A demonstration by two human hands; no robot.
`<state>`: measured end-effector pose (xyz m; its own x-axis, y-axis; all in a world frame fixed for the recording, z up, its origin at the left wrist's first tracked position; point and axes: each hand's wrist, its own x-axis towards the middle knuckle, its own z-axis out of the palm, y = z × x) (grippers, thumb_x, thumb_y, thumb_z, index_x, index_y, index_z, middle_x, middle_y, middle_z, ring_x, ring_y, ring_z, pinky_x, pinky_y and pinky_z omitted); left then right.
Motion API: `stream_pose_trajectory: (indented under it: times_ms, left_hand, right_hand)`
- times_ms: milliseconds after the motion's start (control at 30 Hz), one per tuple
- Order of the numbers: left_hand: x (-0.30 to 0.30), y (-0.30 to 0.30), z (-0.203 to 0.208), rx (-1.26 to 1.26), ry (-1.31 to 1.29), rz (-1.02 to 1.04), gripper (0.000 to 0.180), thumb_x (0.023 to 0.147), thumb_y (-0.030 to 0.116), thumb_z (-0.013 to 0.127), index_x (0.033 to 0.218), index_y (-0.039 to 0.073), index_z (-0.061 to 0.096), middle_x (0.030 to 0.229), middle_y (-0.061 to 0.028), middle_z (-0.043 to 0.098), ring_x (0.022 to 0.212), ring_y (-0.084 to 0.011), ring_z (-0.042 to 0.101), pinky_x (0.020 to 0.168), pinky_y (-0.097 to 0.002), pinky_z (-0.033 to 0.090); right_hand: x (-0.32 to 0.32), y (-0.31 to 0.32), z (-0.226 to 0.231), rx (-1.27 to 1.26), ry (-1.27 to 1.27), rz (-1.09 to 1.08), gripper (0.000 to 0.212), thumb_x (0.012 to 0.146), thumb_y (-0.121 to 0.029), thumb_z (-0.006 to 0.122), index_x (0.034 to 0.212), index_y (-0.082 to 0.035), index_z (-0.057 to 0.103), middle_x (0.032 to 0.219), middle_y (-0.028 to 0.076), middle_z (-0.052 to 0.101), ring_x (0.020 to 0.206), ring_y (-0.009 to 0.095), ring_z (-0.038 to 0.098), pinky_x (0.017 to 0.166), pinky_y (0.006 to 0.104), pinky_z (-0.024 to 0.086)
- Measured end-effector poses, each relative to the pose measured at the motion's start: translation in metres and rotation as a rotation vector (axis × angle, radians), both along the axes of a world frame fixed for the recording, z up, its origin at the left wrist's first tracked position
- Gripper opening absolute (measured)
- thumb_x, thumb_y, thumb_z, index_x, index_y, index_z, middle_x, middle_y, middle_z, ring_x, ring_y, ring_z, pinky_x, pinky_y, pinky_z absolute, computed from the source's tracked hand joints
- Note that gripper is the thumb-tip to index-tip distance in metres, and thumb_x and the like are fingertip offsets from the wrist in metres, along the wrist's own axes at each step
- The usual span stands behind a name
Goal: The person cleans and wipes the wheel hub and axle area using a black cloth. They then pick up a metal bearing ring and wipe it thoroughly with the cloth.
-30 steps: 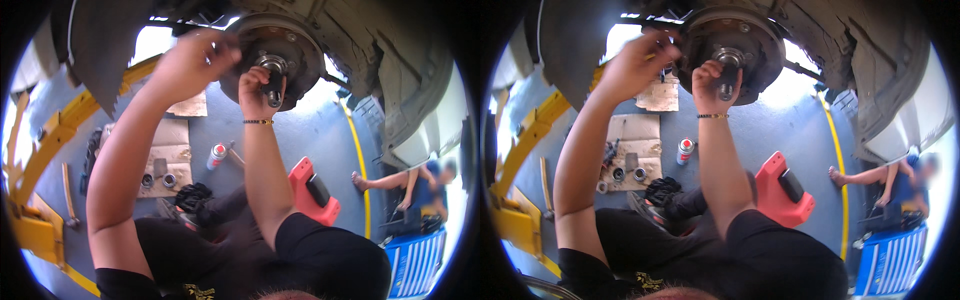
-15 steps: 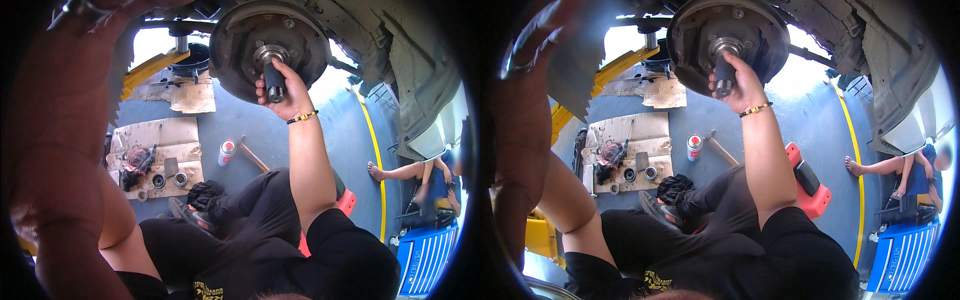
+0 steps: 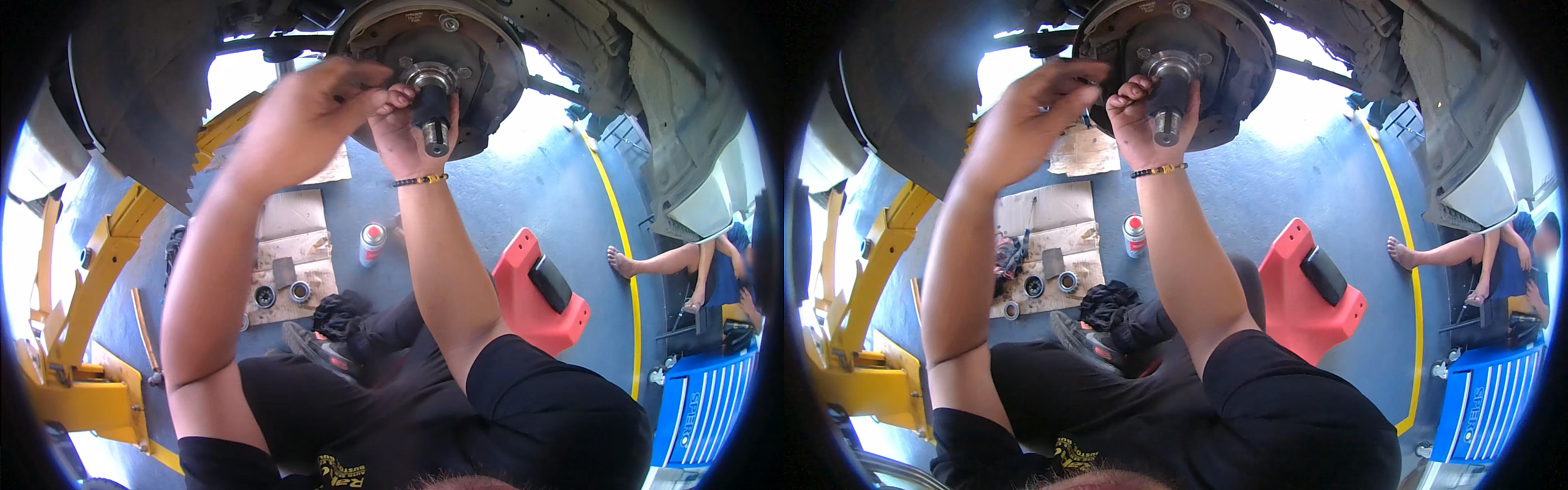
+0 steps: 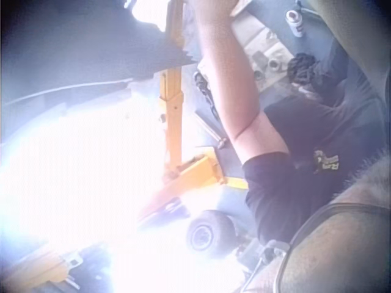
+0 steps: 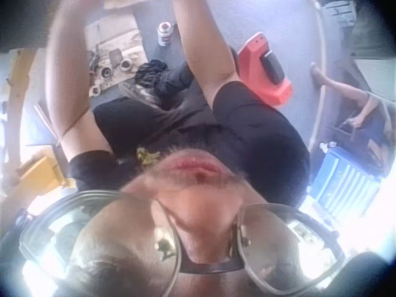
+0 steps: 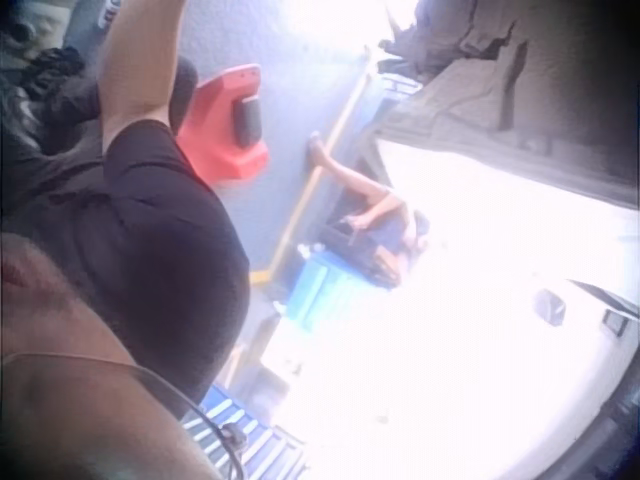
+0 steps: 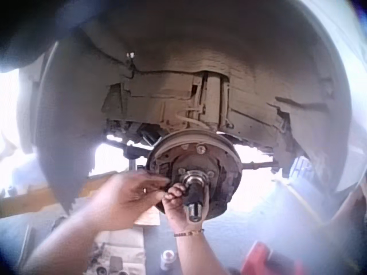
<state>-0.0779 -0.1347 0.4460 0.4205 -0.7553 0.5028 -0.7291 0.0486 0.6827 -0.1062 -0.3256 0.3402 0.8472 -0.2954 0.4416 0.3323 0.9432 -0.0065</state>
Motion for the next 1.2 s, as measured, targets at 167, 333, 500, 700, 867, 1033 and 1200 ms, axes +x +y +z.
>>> stream_pose_trajectory:
  times_ms: [167, 333, 500, 700, 867, 1033, 1200]
  left_hand:
    - [0.016, -0.058, -0.052, -0.111, -0.3, 0.053, 0.033, 0.095, 0.005, 0.057, 0.126, 0.003, 0.065, 0.113, -0.0178, 0.067, 0.104, -0.0339, 0.067, 0.092, -0.0378, 0.053]
    - [0.019, -0.067, -0.068, -0.117, -0.371, 0.091, 0.031, 0.096, 0.004, 0.055, 0.125, 0.006, 0.067, 0.119, -0.0152, 0.067, 0.108, -0.0311, 0.067, 0.093, -0.0366, 0.053]
    - [0.021, -0.076, -0.065, -0.093, -0.222, 0.051, 0.029, 0.097, 0.003, 0.054, 0.122, 0.007, 0.069, 0.126, -0.0102, 0.068, 0.109, -0.0256, 0.069, 0.096, -0.034, 0.053]
    - [0.018, -0.08, -0.054, -0.051, -0.485, 0.148, 0.043, 0.089, -0.001, 0.057, 0.127, 0.017, 0.068, 0.122, -0.0087, 0.067, 0.103, -0.0312, 0.069, 0.089, -0.0396, 0.056]
    - [0.033, -0.095, -0.048, 0.062, -0.946, 0.206, 0.055, 0.083, 0.003, 0.062, 0.134, 0.022, 0.062, 0.12, -0.0046, 0.066, 0.103, -0.0305, 0.068, 0.092, -0.0411, 0.055]
    - [0.032, -0.097, -0.027, 0.19, -1.013, 0.14, 0.053, 0.084, 0.005, 0.064, 0.132, 0.026, 0.062, 0.118, -0.0014, 0.065, 0.104, -0.0267, 0.069, 0.091, -0.0402, 0.056]
    - [0.042, -0.103, -0.034, 0.109, -1.097, 0.162, 0.064, 0.078, -0.003, 0.064, 0.133, 0.029, 0.063, 0.11, -0.0039, 0.065, 0.094, -0.0322, 0.069, 0.083, -0.044, 0.058]
  right_hand:
    - [-0.036, -0.022, 0.028, -0.467, 0.521, -0.073, 0.047, 0.092, -0.052, 0.061, 0.106, -0.008, 0.065, 0.093, 0.009, 0.069, 0.085, 0.025, 0.067, 0.069, 0.0387, 0.049]
    - [-0.052, -0.041, 0.059, -1.045, 0.989, -0.211, 0.043, 0.093, -0.042, 0.067, 0.124, -0.013, 0.06, 0.108, 0.005, 0.07, 0.092, 0.022, 0.072, 0.077, 0.0401, 0.059]
    - [-0.045, -0.047, 0.03, -0.776, 0.721, -0.185, 0.043, 0.095, -0.046, 0.064, 0.122, -0.013, 0.061, 0.105, 0.008, 0.07, 0.091, 0.022, 0.07, 0.073, 0.0391, 0.058]
    - [-0.053, -0.022, -0.01, -0.558, 0.695, -0.327, 0.047, 0.103, -0.051, 0.045, 0.111, -0.008, 0.062, 0.089, 0.011, 0.068, 0.077, 0.023, 0.064, 0.072, 0.0359, 0.049]
    - [-0.077, -0.018, -0.025, -0.989, 0.915, -0.984, 0.025, 0.098, -0.011, 0.057, 0.12, 0.0, 0.052, 0.093, 0.008, 0.067, 0.064, 0.013, 0.063, 0.056, 0.026, 0.051]
    - [-0.099, -0.028, -0.044, -1.25, 0.729, -1.092, 0.022, 0.094, -0.007, 0.066, 0.112, 0.0, 0.055, 0.085, 0.004, 0.064, 0.068, 0.008, 0.058, 0.062, 0.0244, 0.048]
    - [-0.119, -0.029, -0.062, -1.355, 0.765, -0.962, 0.018, 0.095, -0.007, 0.065, 0.111, 0.0, 0.058, 0.084, 0.002, 0.062, 0.071, 0.006, 0.057, 0.065, 0.0234, 0.048]
